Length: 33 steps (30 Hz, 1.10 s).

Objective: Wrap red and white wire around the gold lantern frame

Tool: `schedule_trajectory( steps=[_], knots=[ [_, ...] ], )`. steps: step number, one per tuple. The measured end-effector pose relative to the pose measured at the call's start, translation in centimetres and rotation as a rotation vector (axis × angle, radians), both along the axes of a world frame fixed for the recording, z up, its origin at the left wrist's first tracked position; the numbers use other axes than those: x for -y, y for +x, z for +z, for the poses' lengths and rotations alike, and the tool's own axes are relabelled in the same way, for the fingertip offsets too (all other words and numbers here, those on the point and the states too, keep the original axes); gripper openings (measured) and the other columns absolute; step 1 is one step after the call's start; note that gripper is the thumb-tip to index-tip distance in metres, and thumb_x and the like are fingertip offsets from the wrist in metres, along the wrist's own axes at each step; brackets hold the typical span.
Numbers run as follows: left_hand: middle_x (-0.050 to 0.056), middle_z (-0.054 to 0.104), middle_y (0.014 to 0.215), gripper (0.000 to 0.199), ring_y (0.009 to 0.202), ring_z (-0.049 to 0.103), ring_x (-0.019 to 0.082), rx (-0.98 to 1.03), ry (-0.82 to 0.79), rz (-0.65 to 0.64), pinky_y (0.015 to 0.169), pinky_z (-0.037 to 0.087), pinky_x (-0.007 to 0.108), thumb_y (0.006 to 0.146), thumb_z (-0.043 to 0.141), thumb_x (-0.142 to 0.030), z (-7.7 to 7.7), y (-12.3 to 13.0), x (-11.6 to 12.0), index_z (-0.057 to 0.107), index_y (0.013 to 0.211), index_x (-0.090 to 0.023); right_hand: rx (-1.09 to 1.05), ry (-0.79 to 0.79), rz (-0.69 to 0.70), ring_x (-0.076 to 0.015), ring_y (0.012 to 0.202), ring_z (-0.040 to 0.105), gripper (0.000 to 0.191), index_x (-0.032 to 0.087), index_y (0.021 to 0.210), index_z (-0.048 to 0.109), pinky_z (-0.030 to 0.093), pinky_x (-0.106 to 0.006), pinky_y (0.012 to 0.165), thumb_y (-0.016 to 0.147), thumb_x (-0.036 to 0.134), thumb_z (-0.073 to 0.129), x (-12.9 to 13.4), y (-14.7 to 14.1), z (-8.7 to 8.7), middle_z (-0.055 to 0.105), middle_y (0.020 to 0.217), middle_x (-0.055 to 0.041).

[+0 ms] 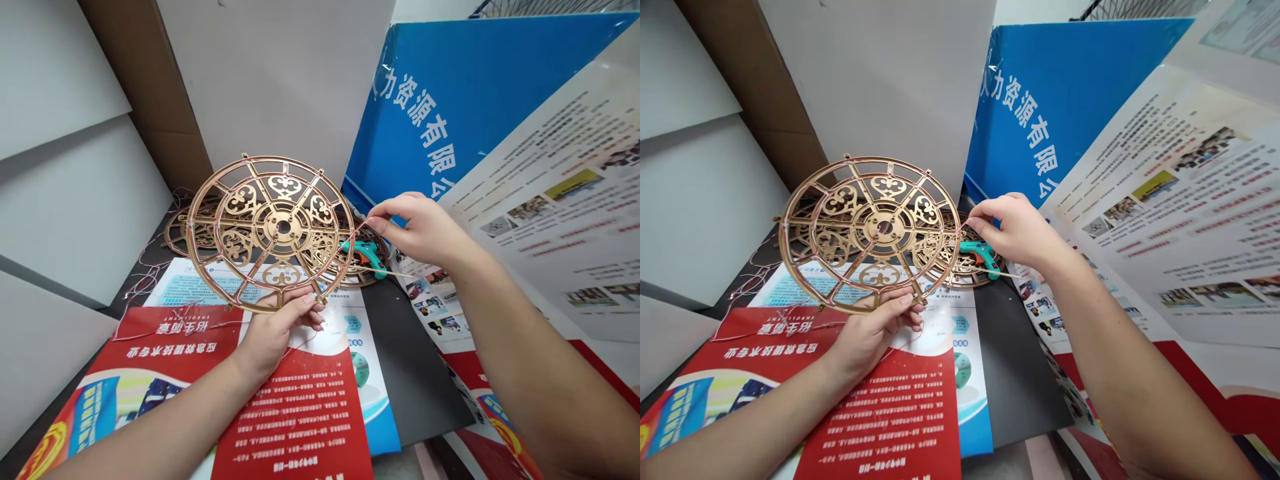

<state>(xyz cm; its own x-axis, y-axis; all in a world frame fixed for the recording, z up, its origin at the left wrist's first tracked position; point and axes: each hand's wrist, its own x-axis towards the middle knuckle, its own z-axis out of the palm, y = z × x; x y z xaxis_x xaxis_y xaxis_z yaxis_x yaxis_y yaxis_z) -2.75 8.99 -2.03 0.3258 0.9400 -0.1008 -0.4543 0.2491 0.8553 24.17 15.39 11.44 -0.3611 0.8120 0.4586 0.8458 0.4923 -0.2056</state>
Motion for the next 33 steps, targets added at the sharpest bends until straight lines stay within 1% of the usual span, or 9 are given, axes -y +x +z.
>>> schedule_trajectory(
  steps=[4,9,14,19,22,23,25,29,33],
  knots=[
    [0.006,0.079,0.085,0.022,0.071,0.075,0.018,-0.009,0.008,-0.004,0.069,0.065,0.030,0.086,0.085,-0.034,-0.1,0.0,0.1,0.079,0.097,-0.016,-0.181,-0.055,-0.176,-0.0193,0.072,0.064,0.017,0.023,0.084,0.075,0.046,-0.036,0.063,0.094,0.033,0.067,1.6,-1.8,-0.1,0.075,0.081,-0.0036],
    [0.007,0.079,0.086,0.023,0.071,0.075,0.019,-0.020,0.008,-0.019,0.068,0.065,0.031,0.086,0.085,-0.034,-0.2,0.0,-0.1,0.079,0.098,-0.015,-0.368,0.010,-0.259,-0.0147,0.064,0.059,0.015,0.021,0.081,0.073,0.043,-0.030,0.058,0.091,0.032,0.068,3.6,-4.0,-1.3,0.072,0.078,-0.0020],
    [0.007,0.079,0.086,0.022,0.071,0.075,0.018,-0.020,0.007,-0.021,0.069,0.064,0.030,0.086,0.085,-0.033,-0.2,0.0,-0.1,0.079,0.097,-0.014,-0.390,0.197,-0.315,-0.0185,0.075,0.066,0.016,0.022,0.082,0.073,0.048,-0.034,0.069,0.093,0.031,0.067,3.1,-4.0,-3.5,0.073,0.081,-0.0029],
    [0.006,0.079,0.084,0.023,0.070,0.075,0.018,0.010,-0.006,0.003,0.068,0.065,0.030,0.085,0.086,-0.034,0.0,0.1,0.0,0.079,0.097,-0.015,-0.211,0.626,-0.352,-0.0332,0.112,0.068,0.018,0.016,0.103,0.075,0.047,-0.055,0.103,0.092,0.028,0.069,2.9,-4.2,-6.2,0.071,0.114,-0.0170],
    [0.006,0.079,0.085,0.023,0.070,0.074,0.018,0.036,-0.005,0.023,0.066,0.065,0.029,0.085,0.086,-0.034,0.1,0.1,0.0,0.079,0.097,-0.016,-0.296,0.698,-0.256,-0.0281,0.100,0.068,0.011,0.015,0.098,0.073,0.051,-0.048,0.094,0.091,0.023,0.070,4.2,-5.5,-6.5,0.071,0.102,-0.0147],
    [0.006,0.079,0.086,0.022,0.070,0.074,0.017,0.043,-0.004,0.027,0.067,0.065,0.029,0.086,0.085,-0.034,0.1,0.1,-0.1,0.079,0.097,-0.016,-0.366,0.620,-0.185,-0.0225,0.086,0.066,0.005,0.018,0.091,0.070,0.052,-0.040,0.082,0.092,0.022,0.069,4.8,-6.0,-6.4,0.070,0.089,-0.0091],
    [0.006,0.079,0.088,0.022,0.071,0.074,0.016,0.058,-0.006,0.038,0.068,0.065,0.028,0.086,0.085,-0.034,0.1,0.2,-0.1,0.080,0.097,-0.017,-0.568,0.316,-0.114,-0.0134,0.059,0.053,0.018,0.019,0.082,0.067,0.042,-0.030,0.057,0.097,0.029,0.067,5.7,-6.9,-6.1,0.062,0.067,-0.0010],
    [0.005,0.079,0.089,0.023,0.075,0.075,0.017,0.082,0.007,0.065,0.070,0.066,0.029,0.087,0.086,-0.036,0.0,0.2,-0.2,0.080,0.100,-0.018,-0.628,-0.555,-0.014,-0.0111,0.049,0.046,0.049,0.018,0.067,0.065,0.032,-0.028,0.047,0.099,0.055,0.064,6.7,-7.9,-5.8,0.055,0.052,0.0003],
    [0.004,0.080,0.092,0.024,0.079,0.076,0.017,0.085,0.034,0.097,0.072,0.066,0.027,0.087,0.085,-0.037,0.0,0.1,-0.3,0.082,0.106,-0.022,-0.659,-0.684,-0.106,-0.0127,0.059,0.051,0.058,0.018,0.077,0.069,0.033,-0.027,0.052,0.094,0.073,0.063,6.6,-8.7,-7.1,0.062,0.065,-0.0031]
  ],
)
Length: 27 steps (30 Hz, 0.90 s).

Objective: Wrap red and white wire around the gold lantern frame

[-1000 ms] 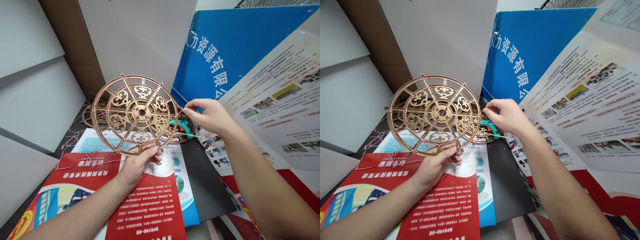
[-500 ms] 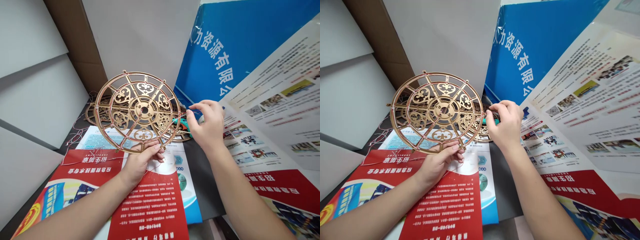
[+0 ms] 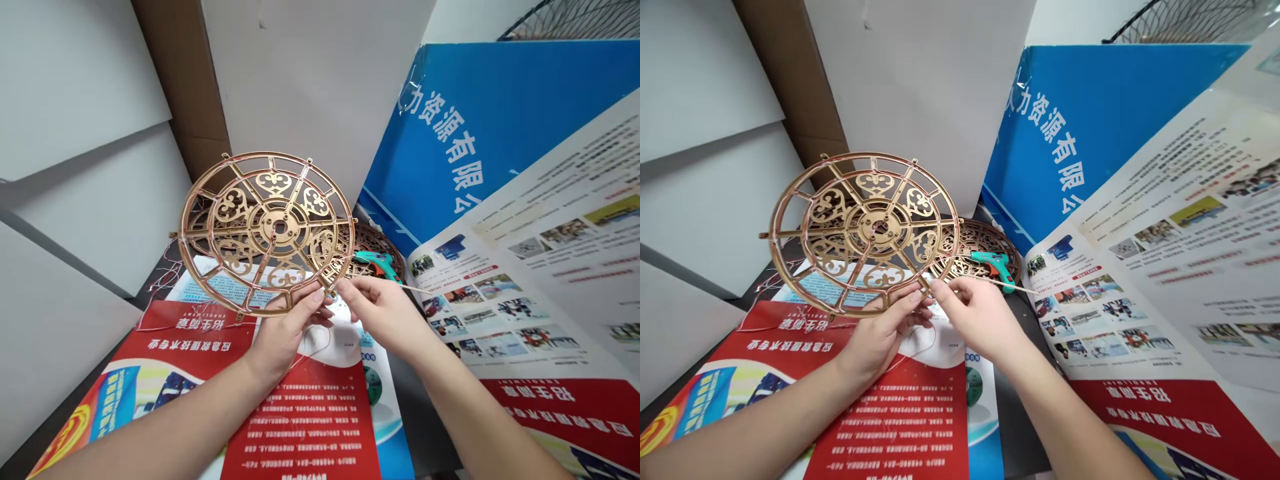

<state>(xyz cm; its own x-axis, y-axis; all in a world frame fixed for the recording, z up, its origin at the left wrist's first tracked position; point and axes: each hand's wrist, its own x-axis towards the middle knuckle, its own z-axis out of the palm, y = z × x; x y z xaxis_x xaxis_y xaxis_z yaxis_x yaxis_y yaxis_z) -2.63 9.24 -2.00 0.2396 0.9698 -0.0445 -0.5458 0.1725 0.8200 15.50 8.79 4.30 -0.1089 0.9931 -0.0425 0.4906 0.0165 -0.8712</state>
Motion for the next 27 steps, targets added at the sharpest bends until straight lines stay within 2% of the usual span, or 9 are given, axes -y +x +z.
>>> schedule_trajectory(
  steps=[2,4,6,8,11,14,16,22,27],
  knots=[
    [0.005,0.081,0.093,0.023,0.081,0.076,0.017,-0.005,0.006,-0.002,0.074,0.066,0.028,0.089,0.085,-0.036,0.0,0.0,0.0,0.082,0.107,-0.022,-0.232,-0.112,0.010,-0.0146,0.062,0.055,0.059,0.020,0.093,0.069,0.040,-0.027,0.053,0.090,0.079,0.064,-0.4,-0.7,-1.2,0.063,0.072,-0.0028],
    [0.005,0.081,0.092,0.023,0.081,0.076,0.018,-0.012,0.012,-0.012,0.074,0.066,0.029,0.089,0.084,-0.036,0.0,0.0,0.1,0.083,0.107,-0.022,-0.422,-0.196,0.059,-0.0167,0.066,0.060,0.068,0.024,0.113,0.065,0.051,-0.031,0.058,0.090,0.087,0.053,-1.0,-1.5,-2.5,0.064,0.079,-0.0012],
    [0.005,0.081,0.091,0.024,0.078,0.076,0.018,-0.017,0.017,-0.020,0.073,0.066,0.030,0.088,0.085,-0.036,-0.1,0.0,0.2,0.083,0.106,-0.022,-0.813,-0.219,-0.007,-0.0162,0.073,0.064,0.072,0.028,0.126,0.060,0.056,-0.031,0.065,0.083,0.085,0.065,-1.6,-2.3,-3.4,0.067,0.094,-0.0013],
    [0.005,0.081,0.091,0.023,0.075,0.075,0.018,-0.025,0.016,-0.029,0.072,0.066,0.031,0.087,0.086,-0.036,-0.1,0.0,0.2,0.083,0.105,-0.022,-0.935,-0.183,-0.069,-0.0162,0.084,0.068,0.073,0.031,0.131,0.058,0.057,-0.029,0.070,0.081,0.083,0.069,-2.2,-2.7,-3.8,0.069,0.107,-0.0018],
    [0.006,0.081,0.091,0.023,0.073,0.075,0.018,-0.043,0.009,-0.052,0.071,0.066,0.031,0.087,0.086,-0.036,-0.3,-0.1,0.2,0.082,0.104,-0.021,-0.965,-0.118,-0.150,-0.0179,0.090,0.070,0.067,0.028,0.125,0.064,0.057,-0.029,0.073,0.081,0.078,0.074,-2.7,-2.7,-3.9,0.071,0.108,-0.0034],
    [0.006,0.082,0.092,0.024,0.075,0.076,0.019,-0.074,0.005,-0.049,0.071,0.065,0.031,0.086,0.086,-0.036,-0.6,-0.1,0.1,0.081,0.105,-0.021,-0.950,-0.097,-0.234,-0.0179,0.082,0.070,0.059,0.021,0.100,0.069,0.056,-0.029,0.069,0.081,0.076,0.076,-3.0,-2.2,-4.0,0.073,0.095,-0.0052],
    [0.006,0.082,0.093,0.026,0.076,0.076,0.018,-0.095,0.009,-0.032,0.073,0.065,0.031,0.086,0.086,-0.036,-0.7,-0.1,0.1,0.081,0.106,-0.020,-0.918,-0.081,-0.276,-0.0183,0.078,0.070,0.059,0.020,0.093,0.069,0.056,-0.031,0.067,0.083,0.078,0.073,-3.1,-1.7,-3.9,0.072,0.089,-0.0057],
    [0.008,0.082,0.093,0.029,0.077,0.076,0.019,-0.152,0.022,-0.005,0.076,0.066,0.033,0.086,0.086,-0.038,-0.6,-0.1,0.2,0.080,0.106,-0.018,-0.844,-0.024,-0.304,-0.0170,0.068,0.063,0.049,0.020,0.108,0.074,0.050,-0.031,0.058,0.089,0.065,0.071,-3.4,-0.5,-3.7,0.070,0.085,-0.0050],
    [0.007,0.081,0.091,0.029,0.076,0.076,0.020,-0.150,0.010,0.016,0.073,0.066,0.034,0.085,0.086,-0.037,-0.5,0.1,0.2,0.079,0.107,-0.018,-0.816,0.035,-0.344,-0.0117,0.061,0.052,0.034,0.018,0.095,0.073,0.040,-0.027,0.054,0.090,0.053,0.072,-3.7,0.0,-3.7,0.061,0.077,-0.0012]
  ],
)
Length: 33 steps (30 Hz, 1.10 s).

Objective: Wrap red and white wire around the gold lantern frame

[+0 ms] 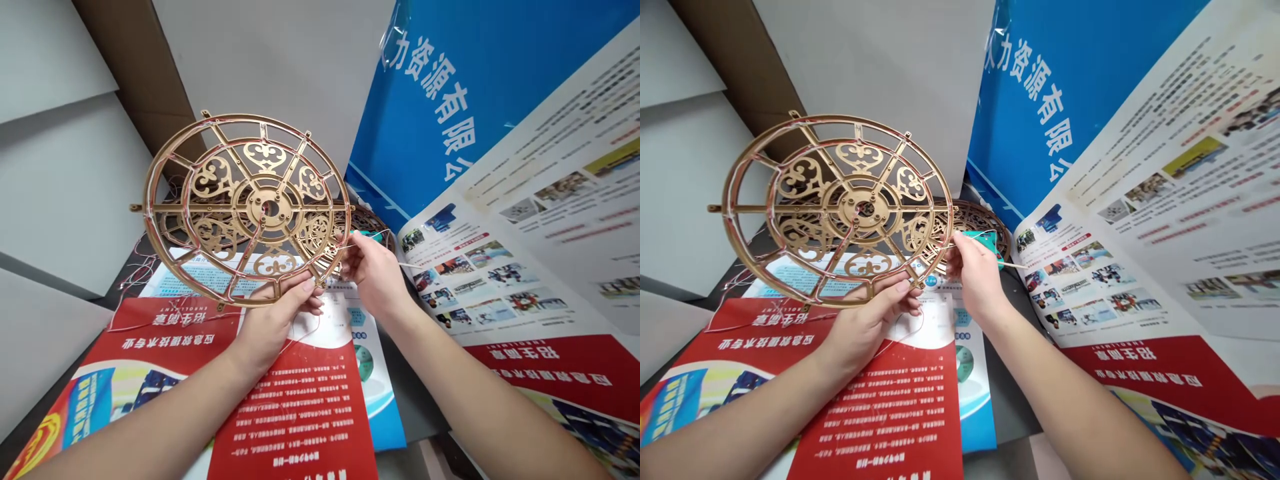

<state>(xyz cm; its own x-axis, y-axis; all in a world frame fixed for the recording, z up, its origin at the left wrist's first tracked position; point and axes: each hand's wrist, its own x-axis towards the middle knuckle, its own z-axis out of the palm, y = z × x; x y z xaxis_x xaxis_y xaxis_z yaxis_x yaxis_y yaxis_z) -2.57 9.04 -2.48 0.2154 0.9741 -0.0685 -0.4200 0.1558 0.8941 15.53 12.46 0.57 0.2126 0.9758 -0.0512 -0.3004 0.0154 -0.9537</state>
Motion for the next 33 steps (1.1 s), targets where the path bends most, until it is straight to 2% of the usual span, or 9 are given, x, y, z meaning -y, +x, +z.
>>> schedule_trajectory(
  steps=[5,10,16,21,23,26,30,33],
  knots=[
    [0.008,0.081,0.092,0.030,0.076,0.076,0.019,0.011,-0.007,-0.001,0.074,0.066,0.033,0.085,0.087,-0.037,0.0,0.0,0.0,0.080,0.107,-0.018,0.028,0.079,-0.057,-0.0097,0.057,0.047,0.030,0.019,0.086,0.069,0.035,-0.025,0.052,0.087,0.047,0.077,0.0,0.0,-0.3,0.055,0.070,0.0020],
    [0.008,0.081,0.092,0.030,0.077,0.076,0.019,0.019,-0.014,0.007,0.073,0.065,0.033,0.085,0.087,-0.036,0.0,0.0,0.0,0.079,0.108,-0.018,-0.009,0.132,-0.049,-0.0091,0.056,0.048,0.030,0.023,0.102,0.069,0.037,-0.026,0.053,0.084,0.045,0.080,0.0,0.2,-0.3,0.057,0.072,0.0044],
    [0.006,0.081,0.091,0.030,0.076,0.075,0.019,0.027,-0.046,0.024,0.072,0.064,0.033,0.084,0.087,-0.036,0.1,0.1,-0.2,0.078,0.107,-0.018,-0.075,0.161,0.069,-0.0096,0.052,0.045,0.035,0.027,0.105,0.064,0.033,-0.027,0.050,0.083,0.049,0.080,0.0,0.4,0.4,0.056,0.069,0.0062],
    [0.008,0.081,0.092,0.032,0.077,0.075,0.020,0.010,-0.044,0.024,0.072,0.064,0.033,0.082,0.088,-0.037,0.2,0.1,-0.1,0.079,0.106,-0.018,-0.092,0.153,0.193,-0.0076,0.040,0.027,0.036,0.027,0.101,0.065,0.023,-0.026,0.044,0.085,0.055,0.081,0.5,0.4,0.9,0.040,0.048,0.0114],
    [0.008,0.081,0.092,0.032,0.077,0.075,0.020,0.001,-0.039,0.024,0.072,0.065,0.034,0.082,0.087,-0.038,0.2,0.1,-0.1,0.079,0.106,-0.018,-0.094,0.138,0.247,-0.0069,0.036,0.023,0.035,0.027,0.099,0.067,0.020,-0.025,0.042,0.084,0.056,0.081,0.7,0.4,1.0,0.039,0.045,0.0123],
    [0.008,0.081,0.092,0.031,0.076,0.075,0.020,-0.008,-0.025,0.015,0.073,0.065,0.034,0.083,0.087,-0.039,0.2,0.0,-0.2,0.080,0.105,-0.018,-0.099,0.116,0.296,-0.0069,0.035,0.029,0.036,0.025,0.089,0.066,0.021,-0.025,0.040,0.081,0.057,0.083,0.8,0.5,1.2,0.046,0.048,0.0101],
    [0.008,0.081,0.092,0.027,0.074,0.075,0.019,-0.019,-0.005,0.001,0.073,0.065,0.032,0.084,0.086,-0.040,0.3,-0.1,-0.2,0.081,0.098,-0.017,-0.078,0.110,0.267,-0.0083,0.041,0.044,0.045,0.021,0.071,0.060,0.031,-0.026,0.042,0.082,0.059,0.082,0.7,0.6,1.2,0.053,0.055,0.0052],
    [0.007,0.081,0.091,0.028,0.073,0.075,0.018,-0.024,0.000,0.008,0.073,0.065,0.031,0.083,0.086,-0.041,0.4,-0.1,-0.2,0.082,0.098,-0.018,-0.026,0.123,0.214,-0.0083,0.044,0.047,0.041,0.021,0.076,0.065,0.034,-0.025,0.043,0.087,0.057,0.079,0.5,0.8,1.1,0.056,0.059,0.0041]
  ],
)
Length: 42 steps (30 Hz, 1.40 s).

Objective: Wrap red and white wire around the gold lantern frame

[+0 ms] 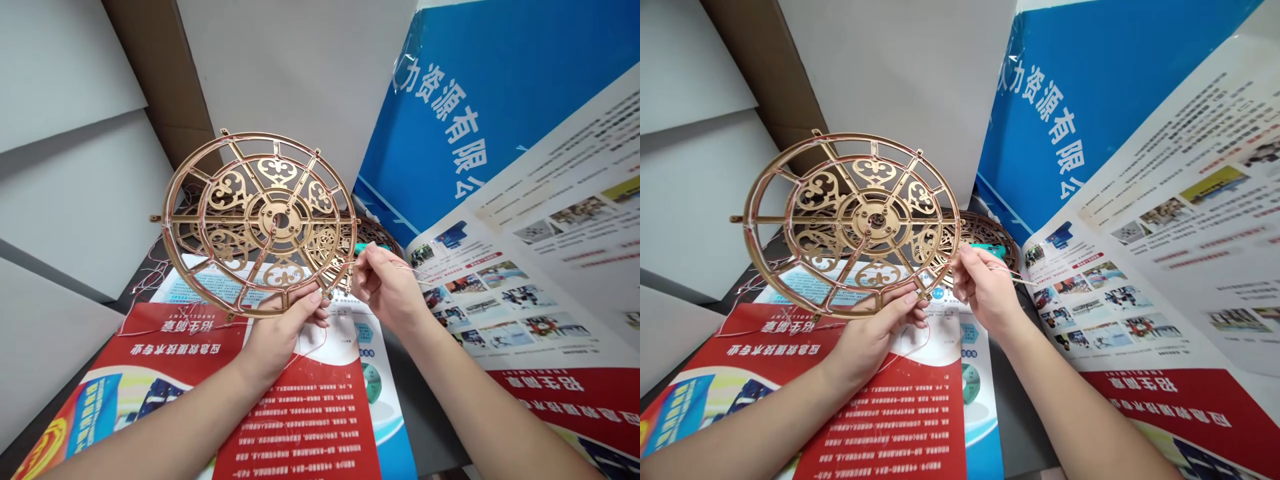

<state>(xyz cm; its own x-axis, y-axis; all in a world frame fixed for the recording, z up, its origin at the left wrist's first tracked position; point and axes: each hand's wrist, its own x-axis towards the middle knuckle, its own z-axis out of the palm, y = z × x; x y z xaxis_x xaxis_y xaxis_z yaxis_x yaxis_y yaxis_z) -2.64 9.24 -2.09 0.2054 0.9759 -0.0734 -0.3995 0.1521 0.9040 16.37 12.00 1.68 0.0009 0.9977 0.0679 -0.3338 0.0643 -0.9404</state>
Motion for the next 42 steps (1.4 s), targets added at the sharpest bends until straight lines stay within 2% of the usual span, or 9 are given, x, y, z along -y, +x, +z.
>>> schedule_trajectory(
  steps=[3,6,12,24,27,30,34,37,42],
  knots=[
    [0.007,0.081,0.090,0.031,0.073,0.075,0.018,-0.006,0.000,0.001,0.073,0.066,0.031,0.084,0.086,-0.042,0.1,0.0,0.1,0.082,0.101,-0.017,0.062,0.033,-0.058,-0.0091,0.048,0.052,0.030,0.022,0.092,0.071,0.039,-0.024,0.045,0.088,0.050,0.081,-0.2,0.5,-0.1,0.061,0.065,0.0036],
    [0.007,0.081,0.090,0.033,0.075,0.075,0.019,-0.015,-0.001,0.004,0.073,0.067,0.031,0.084,0.087,-0.043,0.1,0.1,0.2,0.082,0.104,-0.017,0.115,0.069,-0.097,-0.0111,0.055,0.059,0.029,0.023,0.099,0.070,0.048,-0.025,0.049,0.086,0.044,0.084,-0.3,0.9,0.0,0.066,0.071,0.0025],
    [0.007,0.081,0.092,0.029,0.076,0.075,0.018,-0.034,0.019,-0.008,0.074,0.065,0.030,0.087,0.084,-0.042,-0.3,-0.1,0.1,0.081,0.103,-0.018,0.197,0.142,-0.164,-0.0134,0.060,0.065,0.031,0.021,0.097,0.071,0.056,-0.028,0.055,0.083,0.042,0.087,-0.7,1.6,0.4,0.071,0.075,-0.0005],
    [0.007,0.080,0.091,0.021,0.075,0.075,0.017,-0.020,0.031,-0.061,0.073,0.064,0.028,0.089,0.083,-0.039,-0.2,-0.3,0.2,0.083,0.096,-0.019,0.219,0.140,-0.246,-0.0121,0.054,0.063,0.037,0.019,0.091,0.070,0.054,-0.025,0.051,0.074,0.043,0.093,-1.5,3.3,1.0,0.069,0.068,0.0006],
    [0.006,0.080,0.088,0.022,0.072,0.075,0.017,0.006,0.024,-0.055,0.072,0.064,0.028,0.088,0.083,-0.038,0.6,-0.3,0.4,0.083,0.096,-0.017,0.193,0.134,-0.237,-0.0119,0.055,0.064,0.038,0.019,0.090,0.069,0.054,-0.025,0.052,0.074,0.043,0.093,-1.5,3.3,1.1,0.070,0.070,0.0002],
    [0.006,0.079,0.084,0.024,0.070,0.075,0.018,0.034,0.020,-0.046,0.070,0.065,0.030,0.086,0.084,-0.038,2.1,-0.4,0.7,0.081,0.097,-0.017,0.151,0.130,-0.242,-0.0111,0.054,0.063,0.041,0.019,0.090,0.068,0.054,-0.024,0.050,0.072,0.045,0.094,-1.3,3.1,1.5,0.069,0.069,0.0011],
    [0.005,0.079,0.080,0.025,0.068,0.073,0.018,0.050,0.037,-0.061,0.064,0.064,0.030,0.083,0.086,-0.036,4.4,-0.7,0.9,0.079,0.097,-0.017,0.077,0.115,-0.259,-0.0106,0.053,0.062,0.049,0.020,0.091,0.068,0.054,-0.023,0.050,0.065,0.048,0.098,-0.6,3.1,3.0,0.070,0.069,0.0018],
    [0.007,0.079,0.079,0.025,0.066,0.073,0.018,0.035,0.054,-0.125,0.060,0.063,0.029,0.082,0.087,-0.034,5.8,-1.1,0.7,0.080,0.098,-0.016,0.021,0.088,-0.266,-0.0099,0.054,0.063,0.051,0.019,0.092,0.068,0.053,-0.021,0.050,0.063,0.047,0.100,0.4,3.4,3.9,0.071,0.069,0.0015],
    [0.008,0.079,0.078,0.024,0.065,0.073,0.018,-0.016,0.075,-0.261,0.059,0.062,0.027,0.081,0.088,-0.033,6.2,-1.6,-0.1,0.081,0.091,-0.013,-0.105,-0.010,-0.242,-0.0069,0.052,0.059,0.052,0.020,0.092,0.066,0.050,-0.018,0.048,0.062,0.046,0.101,2.7,3.1,3.2,0.067,0.069,0.0041]
  ],
)
